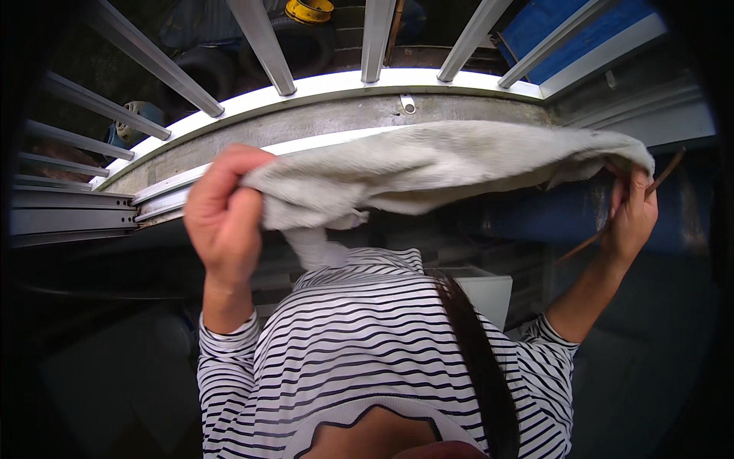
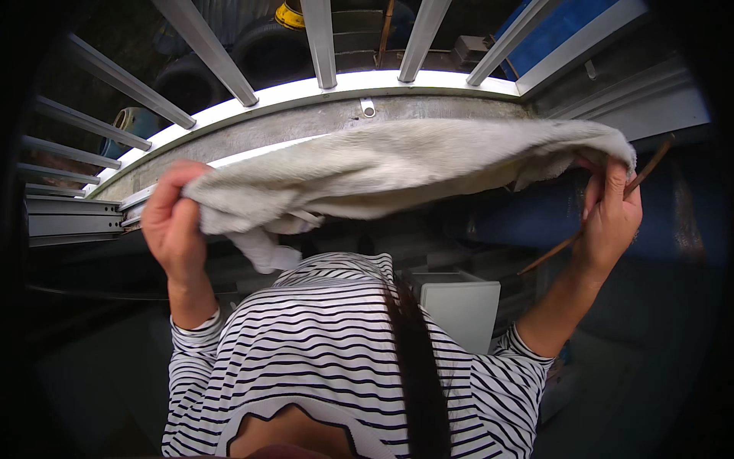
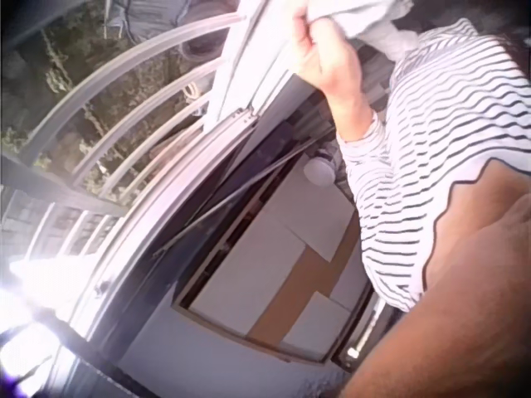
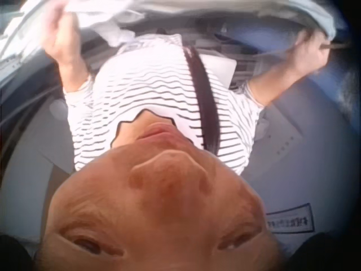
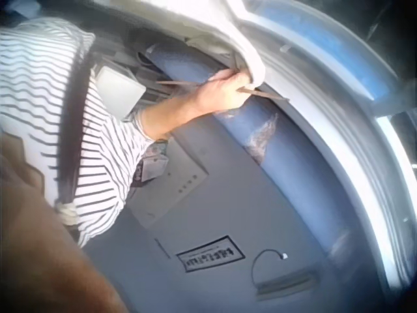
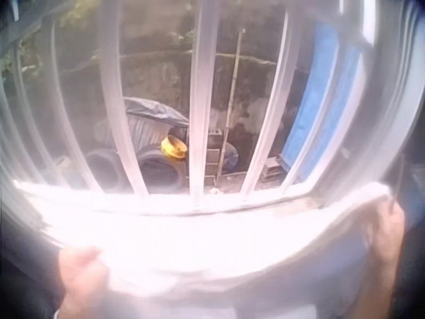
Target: The person cleans a window frame using a white cloth and a thin wooden stick. They repeatedly wipe the frame and use the stick to scrape or dislodge debris from the grooves, then wipe the area again.
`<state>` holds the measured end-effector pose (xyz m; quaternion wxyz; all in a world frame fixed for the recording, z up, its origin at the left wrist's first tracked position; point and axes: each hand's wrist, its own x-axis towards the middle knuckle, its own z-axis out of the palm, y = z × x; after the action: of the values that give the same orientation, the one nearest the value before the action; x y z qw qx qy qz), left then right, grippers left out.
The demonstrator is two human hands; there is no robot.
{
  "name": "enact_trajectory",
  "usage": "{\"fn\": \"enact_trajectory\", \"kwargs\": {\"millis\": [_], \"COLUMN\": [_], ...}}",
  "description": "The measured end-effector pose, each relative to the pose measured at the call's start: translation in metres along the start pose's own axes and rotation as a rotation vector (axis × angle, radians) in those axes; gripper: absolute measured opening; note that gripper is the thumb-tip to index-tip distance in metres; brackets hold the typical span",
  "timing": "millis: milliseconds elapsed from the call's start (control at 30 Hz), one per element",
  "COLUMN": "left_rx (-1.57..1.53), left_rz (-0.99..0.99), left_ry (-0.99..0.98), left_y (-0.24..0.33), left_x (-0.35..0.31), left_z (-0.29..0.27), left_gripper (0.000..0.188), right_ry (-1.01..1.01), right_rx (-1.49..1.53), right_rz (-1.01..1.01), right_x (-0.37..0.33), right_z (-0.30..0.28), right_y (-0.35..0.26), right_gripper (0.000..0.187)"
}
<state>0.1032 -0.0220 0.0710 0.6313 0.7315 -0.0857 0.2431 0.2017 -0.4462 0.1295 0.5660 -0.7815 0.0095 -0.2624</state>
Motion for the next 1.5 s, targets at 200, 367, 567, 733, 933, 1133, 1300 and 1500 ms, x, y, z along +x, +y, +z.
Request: {"fn": "enact_trajectory", "kwargs": {"millis": [200, 367, 567, 733, 933, 1133, 1300, 1500], "left_rx": [0.274, 0.671, 0.661, 0.669, 1.002, 0.706, 0.546, 0.264], "left_rz": [0.16, 0.24, 0.003, -0.346, 0.009, 0.003, -0.012, -0.125], "left_ry": [0.211, 0.189, -0.006, -0.151, -0.217, -0.055, -0.039, 0.098], "left_y": [-0.003, -0.038, -0.056, -0.035, -0.06, -0.088, -0.093, -0.1], "left_x": [0.042, 0.044, 0.024, 0.032, 0.021, 0.013, 0.011, 0.015], "left_z": [-0.023, -0.011, -0.006, 0.003, 0.009, 0.0, -0.001, 0.002], "left_gripper": [0.022, 0.019, 0.015, 0.028, 0.033, 0.024, 0.024, 0.03], "right_ry": [0.07, 0.048, -0.29, -0.458, -0.58, -0.725, -0.858, -0.941], "right_rx": [0.135, -0.054, -0.693, -0.865, -1.022, -1.001, -0.756, -0.787], "right_rz": [-0.075, -0.19, -0.057, -0.172, -0.399, -0.465, -0.545, -0.489], "right_x": [0.007, 0.011, -0.006, -0.007, -0.01, -0.004, -0.028, -0.072], "right_z": [0.037, 0.057, 0.065, 0.072, 0.081, 0.107, 0.157, 0.223], "right_y": [-0.003, 0.01, 0.051, 0.046, 0.043, 0.041, 0.031, -0.007], "right_gripper": [0.022, 0.024, 0.027, 0.03, 0.035, 0.037, 0.036, 0.036]}}
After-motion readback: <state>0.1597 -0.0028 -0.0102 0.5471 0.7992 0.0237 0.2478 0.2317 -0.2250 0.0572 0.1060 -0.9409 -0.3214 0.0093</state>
